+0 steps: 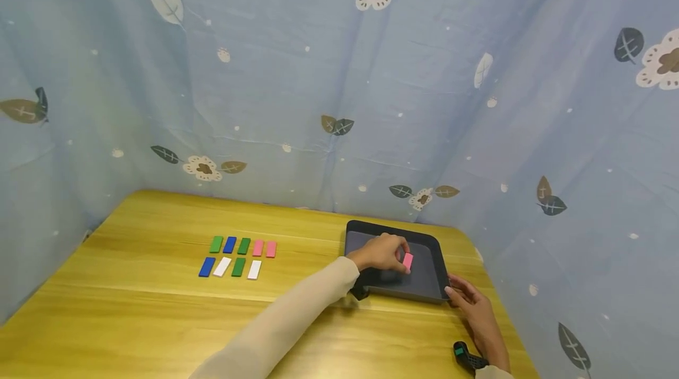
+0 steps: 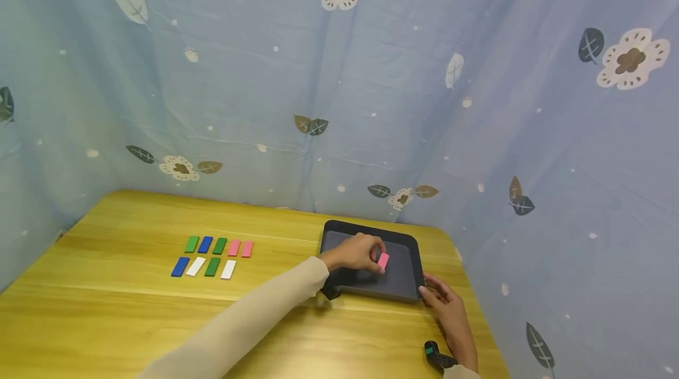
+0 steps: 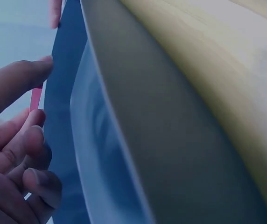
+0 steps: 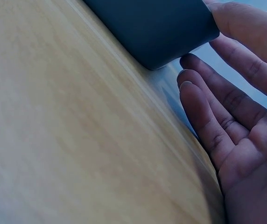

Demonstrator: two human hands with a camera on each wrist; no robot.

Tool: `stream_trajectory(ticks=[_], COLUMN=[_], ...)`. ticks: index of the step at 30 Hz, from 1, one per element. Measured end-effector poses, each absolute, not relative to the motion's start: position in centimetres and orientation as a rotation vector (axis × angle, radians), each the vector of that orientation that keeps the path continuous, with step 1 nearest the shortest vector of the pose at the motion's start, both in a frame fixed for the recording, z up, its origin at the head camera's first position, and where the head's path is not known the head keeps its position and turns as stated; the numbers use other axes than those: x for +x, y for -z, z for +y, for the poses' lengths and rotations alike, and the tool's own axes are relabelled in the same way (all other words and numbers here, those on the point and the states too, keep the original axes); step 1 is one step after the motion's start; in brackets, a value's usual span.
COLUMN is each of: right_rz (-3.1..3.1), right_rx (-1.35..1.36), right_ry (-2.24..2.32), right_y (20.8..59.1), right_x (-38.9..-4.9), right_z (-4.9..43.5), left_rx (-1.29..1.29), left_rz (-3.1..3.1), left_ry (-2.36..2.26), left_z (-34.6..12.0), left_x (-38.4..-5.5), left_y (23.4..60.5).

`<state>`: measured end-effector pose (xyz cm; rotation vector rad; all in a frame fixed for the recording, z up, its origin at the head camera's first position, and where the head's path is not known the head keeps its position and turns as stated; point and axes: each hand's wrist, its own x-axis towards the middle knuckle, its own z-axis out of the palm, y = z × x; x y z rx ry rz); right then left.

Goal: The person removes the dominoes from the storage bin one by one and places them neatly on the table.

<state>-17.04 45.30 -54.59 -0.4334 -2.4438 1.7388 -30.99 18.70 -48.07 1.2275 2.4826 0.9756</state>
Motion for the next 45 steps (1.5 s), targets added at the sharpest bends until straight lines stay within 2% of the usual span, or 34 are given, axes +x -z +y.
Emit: stream_trajectory(ticks=[22,45], right_rz=[-2.489,-2.47], right_rx=[-0.519,-0.512], right_ry=[-1.719,-1.764], right_y=[54.2,53.8], right_x=[-16.7,-16.6], right_z=[45.6,45.1], left_rx=[1.319,1.152], left_rz=[2.562,2.695], left_ry=[-1.037,-1.04], left_z=[10.5,0.2], left_x=[-29.8,-28.4], left_y=[47.3,47.8])
